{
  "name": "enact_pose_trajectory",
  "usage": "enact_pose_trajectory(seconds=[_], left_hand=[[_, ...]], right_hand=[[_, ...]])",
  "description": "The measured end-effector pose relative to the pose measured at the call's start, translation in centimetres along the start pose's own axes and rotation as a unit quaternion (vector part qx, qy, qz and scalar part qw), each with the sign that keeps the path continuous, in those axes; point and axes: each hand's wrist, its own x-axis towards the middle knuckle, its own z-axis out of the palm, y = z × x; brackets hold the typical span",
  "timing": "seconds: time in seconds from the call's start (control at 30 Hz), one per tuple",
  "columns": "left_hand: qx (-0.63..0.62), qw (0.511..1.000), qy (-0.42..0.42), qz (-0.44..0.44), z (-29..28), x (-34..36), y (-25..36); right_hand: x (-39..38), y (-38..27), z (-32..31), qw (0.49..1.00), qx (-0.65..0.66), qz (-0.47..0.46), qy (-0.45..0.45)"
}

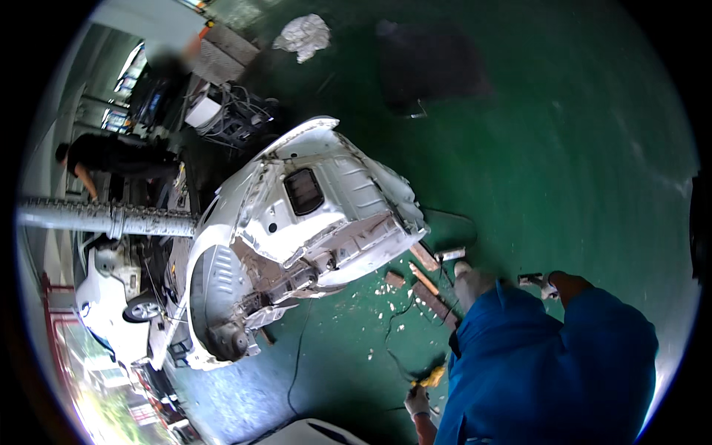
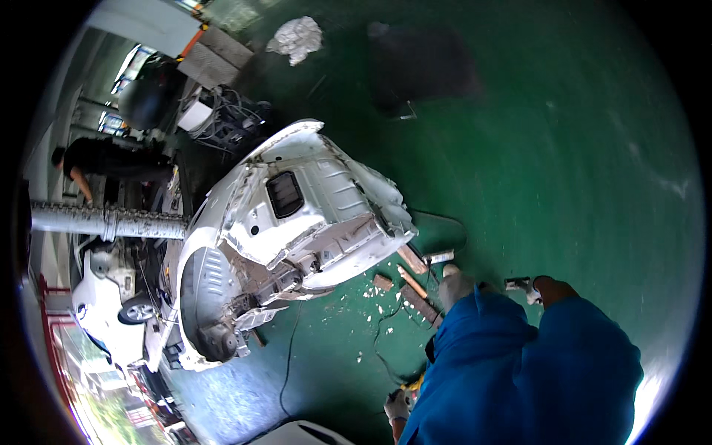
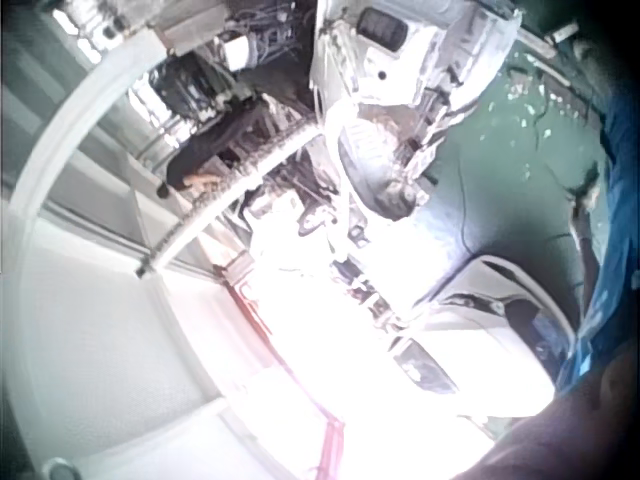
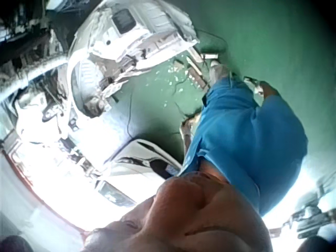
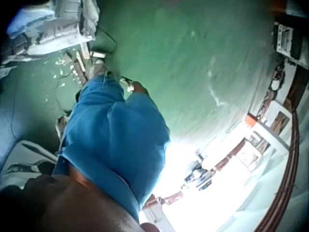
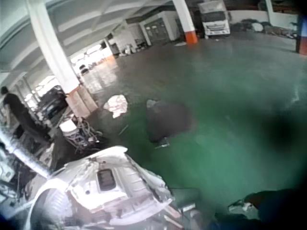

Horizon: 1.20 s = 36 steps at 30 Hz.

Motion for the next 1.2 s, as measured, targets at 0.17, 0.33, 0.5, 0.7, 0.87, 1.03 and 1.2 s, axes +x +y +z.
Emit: enact_pose_trajectory(seconds=[0.17,0.33,0.5,0.7,0.87,1.03,1.2], left_hand=[[0.015,0.997,-0.042,0.067,-5.2,4.4,13.6],[0.248,0.914,-0.051,0.316,-8.6,13.1,26.8],[0.336,0.815,-0.153,0.446,-4.2,10.4,46.8],[0.335,0.640,-0.367,0.586,-0.2,15.3,55.7],[0.437,0.342,-0.466,0.689,4.3,15.7,55.2],[0.451,0.198,-0.471,0.732,5.4,17.7,55.0],[0.502,0.075,-0.433,0.745,9.7,17.0,52.5]], right_hand=[[-0.3,-1.8,1.4,0.988,0.153,-0.003,0.021],[-1.2,-7.8,3.5,0.937,0.340,-0.036,0.075],[-3.2,-13.1,6.7,0.786,0.595,-0.112,0.124],[-19.2,-26.2,13.3,0.537,0.788,-0.210,0.216],[-23.3,-32.8,25.8,0.306,0.860,-0.333,0.236],[-18.3,-40.0,22.4,0.393,0.863,-0.232,0.215],[-10.9,-46.6,27.6,0.374,0.894,-0.211,0.127]])
